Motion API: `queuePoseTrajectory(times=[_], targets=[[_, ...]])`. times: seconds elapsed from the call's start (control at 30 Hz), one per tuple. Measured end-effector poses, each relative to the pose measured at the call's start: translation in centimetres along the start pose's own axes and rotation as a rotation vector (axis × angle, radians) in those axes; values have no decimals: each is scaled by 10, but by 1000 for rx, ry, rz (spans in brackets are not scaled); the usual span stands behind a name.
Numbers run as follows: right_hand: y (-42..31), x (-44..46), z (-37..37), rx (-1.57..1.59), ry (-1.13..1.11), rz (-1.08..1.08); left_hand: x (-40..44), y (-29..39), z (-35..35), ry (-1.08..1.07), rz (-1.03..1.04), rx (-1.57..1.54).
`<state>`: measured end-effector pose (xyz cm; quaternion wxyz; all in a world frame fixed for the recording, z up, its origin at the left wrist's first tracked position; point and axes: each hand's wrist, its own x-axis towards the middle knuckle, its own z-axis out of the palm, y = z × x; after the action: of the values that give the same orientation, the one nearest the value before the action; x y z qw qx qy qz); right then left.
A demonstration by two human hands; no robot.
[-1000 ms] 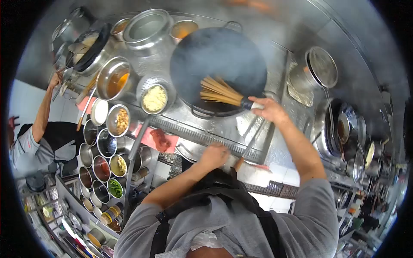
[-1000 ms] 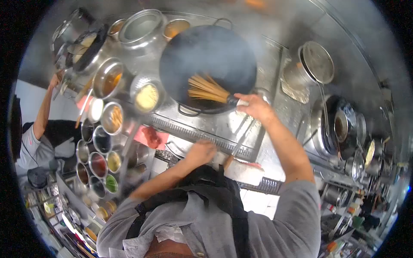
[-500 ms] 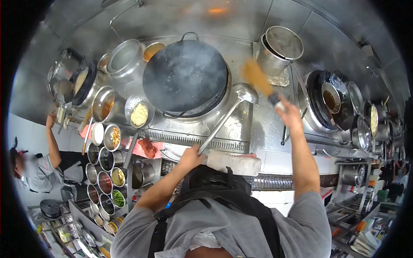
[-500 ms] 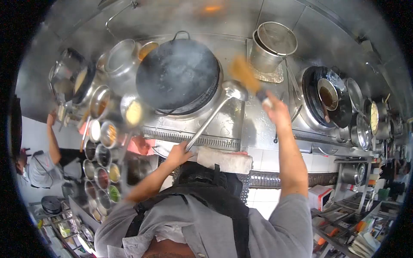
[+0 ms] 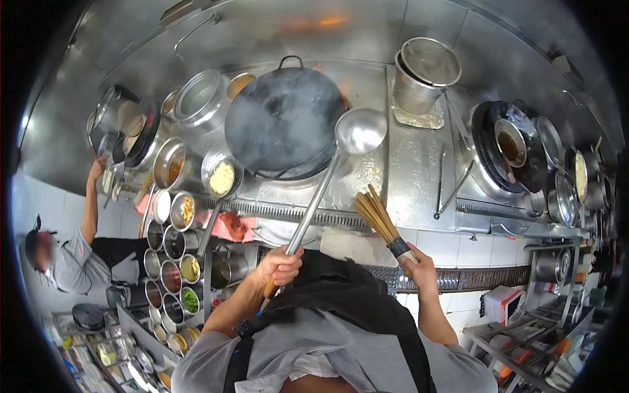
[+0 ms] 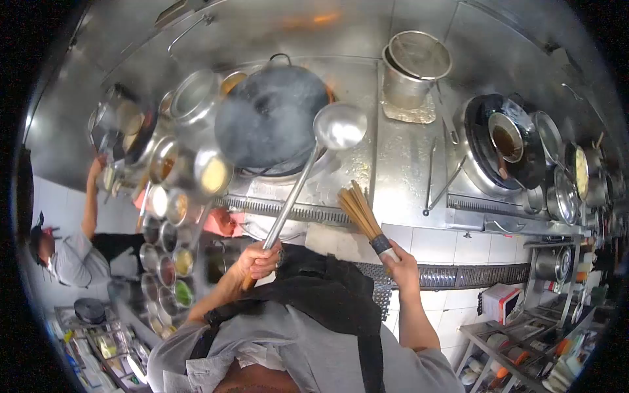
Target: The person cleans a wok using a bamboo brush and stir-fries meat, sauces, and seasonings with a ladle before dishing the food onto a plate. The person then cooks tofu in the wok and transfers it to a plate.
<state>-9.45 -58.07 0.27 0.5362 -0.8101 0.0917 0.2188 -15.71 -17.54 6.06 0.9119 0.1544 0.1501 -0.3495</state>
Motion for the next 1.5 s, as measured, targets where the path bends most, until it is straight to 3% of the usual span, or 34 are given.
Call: queuePoseTrajectory(times=[0.1, 0.17, 0.27, 0.33, 0.37, 0.43, 0.47, 0.5, 0.57, 0.63, 0.7, 0.73, 0.77, 0.83, 0.93, 0.97, 1.1, 1.2, 1.27, 1.37, 1.43, 1.5], targets=[[8, 0, 38, -166, 99, -57, -12, 7, 22, 117, 102, 219], [-7, 9, 74, -311, 151, -200, -15, 7, 31, 303, 266, 608], [8, 36, 105, -574, 200, -415, -8, 13, 37, 147, 473, 537], [-38, 32, 112, -594, 183, -709, 3, 29, 43, -58, 591, 526], [-62, 26, 116, -609, 157, -735, 11, 36, 46, -178, 635, 546], [-122, 12, 126, -36, -518, -633, 33, 49, 53, -255, 730, 679], [-151, -7, 142, 294, -694, -424, 41, 59, 56, -327, 781, 833], [-189, -18, 154, 375, -857, -273, 41, 65, 57, -388, 827, 994], [-221, -10, 171, 340, -922, -220, 31, 69, 55, -348, 766, 999], [-242, -14, 194, 262, -808, -358, 2, 81, 50, -321, 885, 1005], [-258, 13, 225, 4, -686, -540, -37, 88, 41, 166, 765, 947], [-274, 26, 246, -215, -632, -562, -35, 91, 0, 291, 949, 980], [-292, 41, 269, -430, -567, -584, -51, 89, -27, 567, 987, 1006], [-322, 75, 323, -686, -373, -936, -88, 75, -90, 759, 976, 925], [-390, 89, 400, -1017, -405, -1011, -157, 23, -144, 997, 951, 941], [-399, 98, 426, -1087, -427, -1023, -173, 2, -168, 1216, 748, 1010], [-421, 103, 493, -1276, -436, -1064, -217, -117, -248, 1514, 600, 858], [-421, 116, 505, -1087, -619, -814, -231, -194, -256, 1729, 438, 753], [-417, 116, 491, -901, -715, -692, -221, -240, -266, 1816, 356, 481], [-405, 127, 455, -698, -798, -588, -201, -284, -251, 1831, 355, 376], [-391, 135, 424, -393, -880, -426, -179, -304, -242, 1864, 395, 303], [-378, 122, 377, -191, -842, -319, -155, -328, -222, 1852, 388, 319]])
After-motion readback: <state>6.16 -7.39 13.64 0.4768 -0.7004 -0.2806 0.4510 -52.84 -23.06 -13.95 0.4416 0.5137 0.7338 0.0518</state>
